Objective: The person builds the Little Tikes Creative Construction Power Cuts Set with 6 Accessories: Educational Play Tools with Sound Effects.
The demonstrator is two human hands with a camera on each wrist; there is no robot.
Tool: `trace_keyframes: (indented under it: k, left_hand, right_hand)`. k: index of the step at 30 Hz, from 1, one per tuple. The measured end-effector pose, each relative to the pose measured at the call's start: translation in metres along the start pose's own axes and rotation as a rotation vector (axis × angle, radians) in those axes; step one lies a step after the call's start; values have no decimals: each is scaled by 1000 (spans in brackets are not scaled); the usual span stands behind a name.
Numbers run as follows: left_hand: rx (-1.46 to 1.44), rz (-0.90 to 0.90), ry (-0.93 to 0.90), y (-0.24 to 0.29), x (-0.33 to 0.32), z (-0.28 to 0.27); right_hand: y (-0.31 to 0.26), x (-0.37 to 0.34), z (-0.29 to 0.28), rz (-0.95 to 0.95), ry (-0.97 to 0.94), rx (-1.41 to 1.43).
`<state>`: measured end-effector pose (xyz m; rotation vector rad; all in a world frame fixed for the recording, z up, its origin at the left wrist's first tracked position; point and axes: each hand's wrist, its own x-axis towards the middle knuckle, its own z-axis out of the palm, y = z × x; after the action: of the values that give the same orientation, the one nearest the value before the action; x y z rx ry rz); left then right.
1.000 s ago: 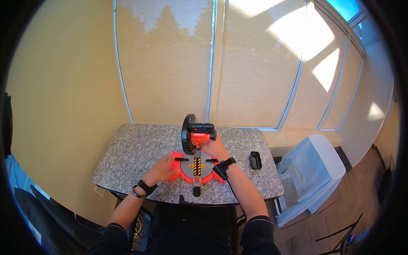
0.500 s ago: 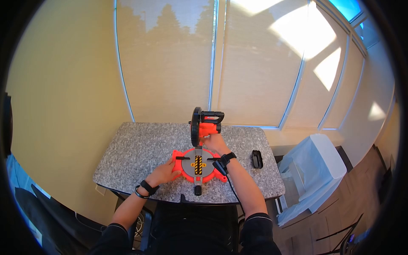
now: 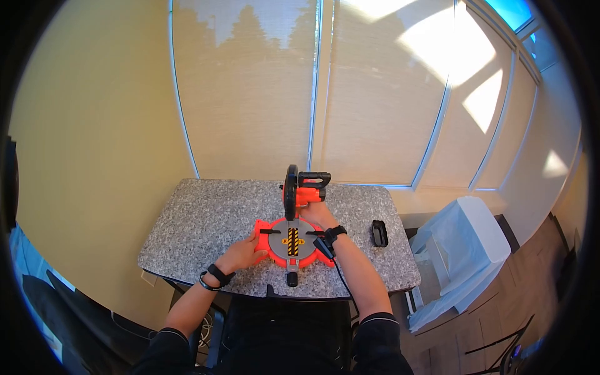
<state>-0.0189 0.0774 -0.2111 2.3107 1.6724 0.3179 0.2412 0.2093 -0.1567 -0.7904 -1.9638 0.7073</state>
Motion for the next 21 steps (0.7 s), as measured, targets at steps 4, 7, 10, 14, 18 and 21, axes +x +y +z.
trace_keyframes:
  k: [4, 7, 10, 14, 18, 21]
  left_hand:
    - [12, 0, 20, 1, 0, 0]
    - [6, -5, 4, 1, 0, -1]
    - [5, -4, 7, 2, -1, -1]
    - [-9, 4, 24, 1, -2, -1]
    - [-10, 6, 27, 3, -2, -2]
    - [-9, 10, 29, 3, -3, -2]
  right_hand:
    - [4, -2, -4, 7, -20, -46]
    - [-11, -2, -6, -12, -23, 15]
    - [-41, -9, -12, -22, -31, 21]
    - [-6, -10, -10, 120, -161, -310]
    - [2, -13, -7, 114, -120, -245]
    - [9, -12, -6, 37, -99, -196]
